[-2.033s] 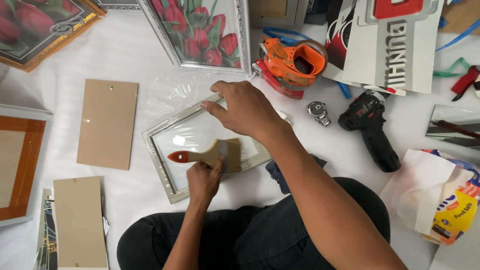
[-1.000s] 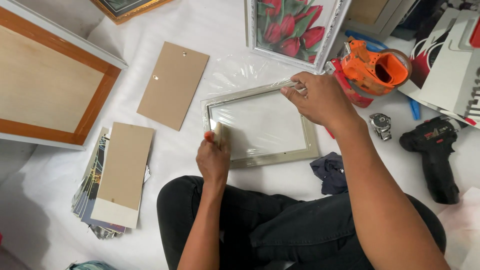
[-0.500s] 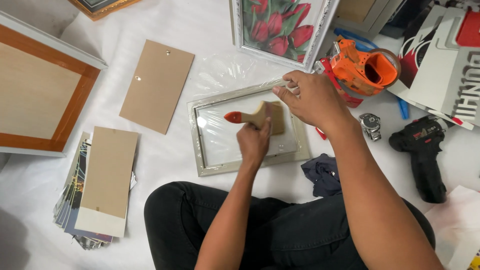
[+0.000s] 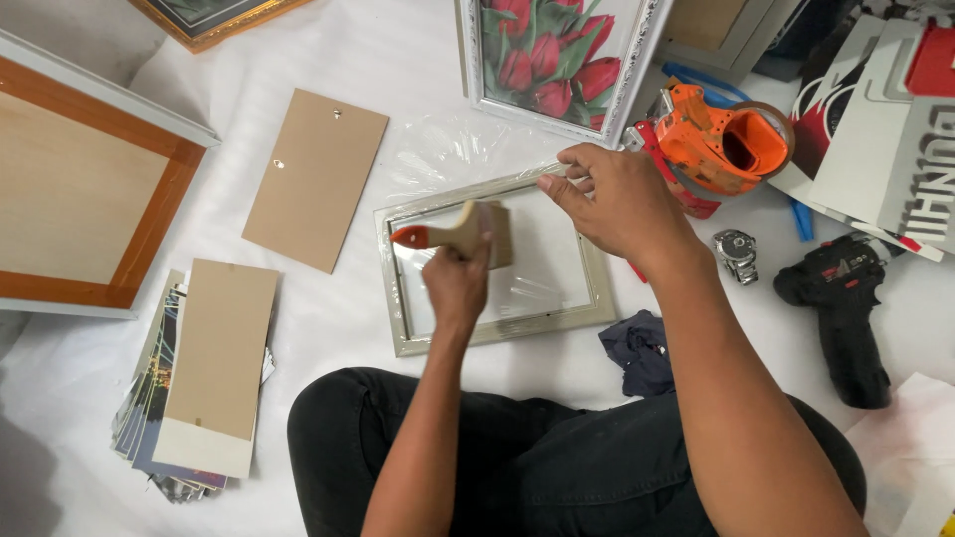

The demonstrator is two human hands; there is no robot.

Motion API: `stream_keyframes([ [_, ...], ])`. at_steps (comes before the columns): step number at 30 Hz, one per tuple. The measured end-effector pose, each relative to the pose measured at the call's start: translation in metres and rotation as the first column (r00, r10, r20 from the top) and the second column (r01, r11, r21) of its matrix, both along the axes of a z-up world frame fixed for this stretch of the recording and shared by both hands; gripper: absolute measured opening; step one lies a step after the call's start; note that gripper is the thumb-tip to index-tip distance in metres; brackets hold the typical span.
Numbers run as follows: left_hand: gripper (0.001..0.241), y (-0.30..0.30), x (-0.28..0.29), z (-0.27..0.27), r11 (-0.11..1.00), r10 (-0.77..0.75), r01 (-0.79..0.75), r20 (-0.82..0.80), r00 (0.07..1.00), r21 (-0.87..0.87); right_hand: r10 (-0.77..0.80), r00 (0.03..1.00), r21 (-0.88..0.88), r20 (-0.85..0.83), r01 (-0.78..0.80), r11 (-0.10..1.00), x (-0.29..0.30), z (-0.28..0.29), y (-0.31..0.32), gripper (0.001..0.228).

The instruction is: Framing a picture by opening the frame, cleaning the glass, and inserting the artwork.

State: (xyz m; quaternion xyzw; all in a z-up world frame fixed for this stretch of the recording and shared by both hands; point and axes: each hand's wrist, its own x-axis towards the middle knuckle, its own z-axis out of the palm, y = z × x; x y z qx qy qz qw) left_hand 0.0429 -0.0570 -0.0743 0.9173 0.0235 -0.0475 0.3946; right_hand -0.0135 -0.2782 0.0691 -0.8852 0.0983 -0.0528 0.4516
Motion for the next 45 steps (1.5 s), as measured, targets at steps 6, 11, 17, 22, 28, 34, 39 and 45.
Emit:
stream_keyframes([
  [6, 0.047, -0.066, -0.002, -0.003, 0.994, -0.027, 0.014, -0.114, 0.993, -0.108, -0.008, 0.999, -0.036, -0.042, 0.007, 0.999, 0.003, 0.000, -0.005, 0.051],
  [11, 0.046, 0.005, 0.025, -0.034, 1.000, 0.009, -0.009, -0.060, 0.998, 0.002, 0.001, 1.000, -0.038, -0.028, -0.002, 0.999, 0.003, -0.004, -0.001, 0.049],
  [17, 0.043, 0.103, 0.041, 0.004, 0.966, 0.126, -0.135, 0.055, 0.991, 0.219, 0.007, 0.999, -0.036, -0.043, -0.008, 0.999, -0.001, 0.003, 0.003, 0.052],
  [22, 0.041, 0.081, 0.026, 0.045, 0.903, -0.112, 0.072, 0.071, 0.991, 0.425, 0.007, 0.999, -0.034, -0.043, -0.008, 0.999, 0.000, 0.000, 0.002, 0.052],
  [28, 0.033, 0.051, -0.006, 0.042, 0.410, -0.819, 0.666, -0.070, 0.569, 0.623, -0.020, 0.999, -0.044, -0.044, 0.018, 0.999, 0.001, -0.002, -0.003, 0.051],
  [34, 0.045, -0.018, 0.009, 0.063, 0.442, -0.770, 0.828, -0.327, 0.548, 0.345, -0.035, 0.998, -0.006, -0.055, 0.035, 0.999, 0.003, -0.006, 0.000, 0.048],
  [39, 0.029, -0.045, 0.061, 0.031, 0.458, -0.749, 0.779, -0.285, 0.598, 0.429, -0.026, 1.000, 0.020, -0.016, 0.027, 0.999, 0.003, 0.003, -0.002, 0.048],
  [45, 0.025, -0.077, 0.065, 0.052, 0.656, -0.682, 0.567, 0.069, 0.728, 0.499, -0.011, 1.000, 0.012, 0.014, 0.011, 1.000, 0.004, -0.005, -0.005, 0.051],
])
